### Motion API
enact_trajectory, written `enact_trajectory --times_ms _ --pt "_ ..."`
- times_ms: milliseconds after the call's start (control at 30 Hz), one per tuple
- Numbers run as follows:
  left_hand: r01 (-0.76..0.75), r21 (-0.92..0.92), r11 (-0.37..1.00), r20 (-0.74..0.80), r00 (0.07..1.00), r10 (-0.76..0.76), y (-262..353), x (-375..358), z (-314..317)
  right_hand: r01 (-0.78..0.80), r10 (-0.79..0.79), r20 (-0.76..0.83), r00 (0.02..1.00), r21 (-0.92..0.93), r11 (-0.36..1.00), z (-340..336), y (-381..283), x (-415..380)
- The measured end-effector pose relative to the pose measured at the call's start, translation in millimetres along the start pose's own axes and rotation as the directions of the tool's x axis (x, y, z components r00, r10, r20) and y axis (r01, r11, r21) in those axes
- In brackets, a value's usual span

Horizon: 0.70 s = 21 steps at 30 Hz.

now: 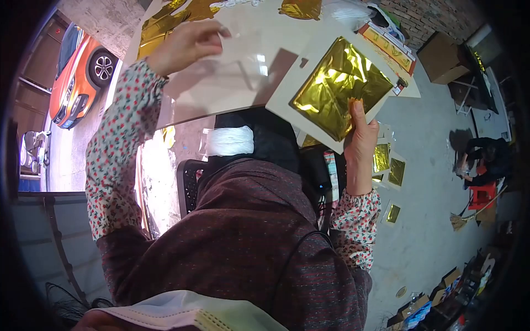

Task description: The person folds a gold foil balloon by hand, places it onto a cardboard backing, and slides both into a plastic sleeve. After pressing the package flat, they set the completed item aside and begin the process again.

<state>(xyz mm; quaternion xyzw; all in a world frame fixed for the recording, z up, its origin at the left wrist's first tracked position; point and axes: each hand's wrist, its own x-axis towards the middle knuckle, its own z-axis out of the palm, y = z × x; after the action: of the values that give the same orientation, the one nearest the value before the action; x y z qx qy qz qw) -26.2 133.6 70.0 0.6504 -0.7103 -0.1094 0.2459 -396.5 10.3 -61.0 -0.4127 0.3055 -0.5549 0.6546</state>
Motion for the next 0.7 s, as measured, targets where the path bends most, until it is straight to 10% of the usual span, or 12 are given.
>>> enact_trajectory --times_ms 133,400,500,633,700 --pt "-0.339 0.696 0.633 -0.255 0.708 0.659 23 -20 -5 -0.257 0.272 0.175 0.946 -0.105 0.961 -16 -10 -8" --pt "-0.145 0.349 0.926 -0.147 0.967 0.207 -18 -89 123 -0.367 0.433 0.199 0.879 -0.297 0.881 -30 3 -24" --pt "0.201 0.007 0.98 0.109 0.974 -0.2 -27 -70 106 -0.397 0.471 0.219 0.854 -0.311 0.864 -29 17 -20" --pt "0.143 0.288 0.947 0.226 0.951 -0.213 -11 -4 79 -0.374 0.464 0.234 0.855 -0.343 0.862 -23 12 -21" --pt "-0.109 0.259 0.96 0.21 0.976 0.054 -54 20 99 -0.371 0.467 0.233 0.853 -0.359 0.857 -29 18 -21"
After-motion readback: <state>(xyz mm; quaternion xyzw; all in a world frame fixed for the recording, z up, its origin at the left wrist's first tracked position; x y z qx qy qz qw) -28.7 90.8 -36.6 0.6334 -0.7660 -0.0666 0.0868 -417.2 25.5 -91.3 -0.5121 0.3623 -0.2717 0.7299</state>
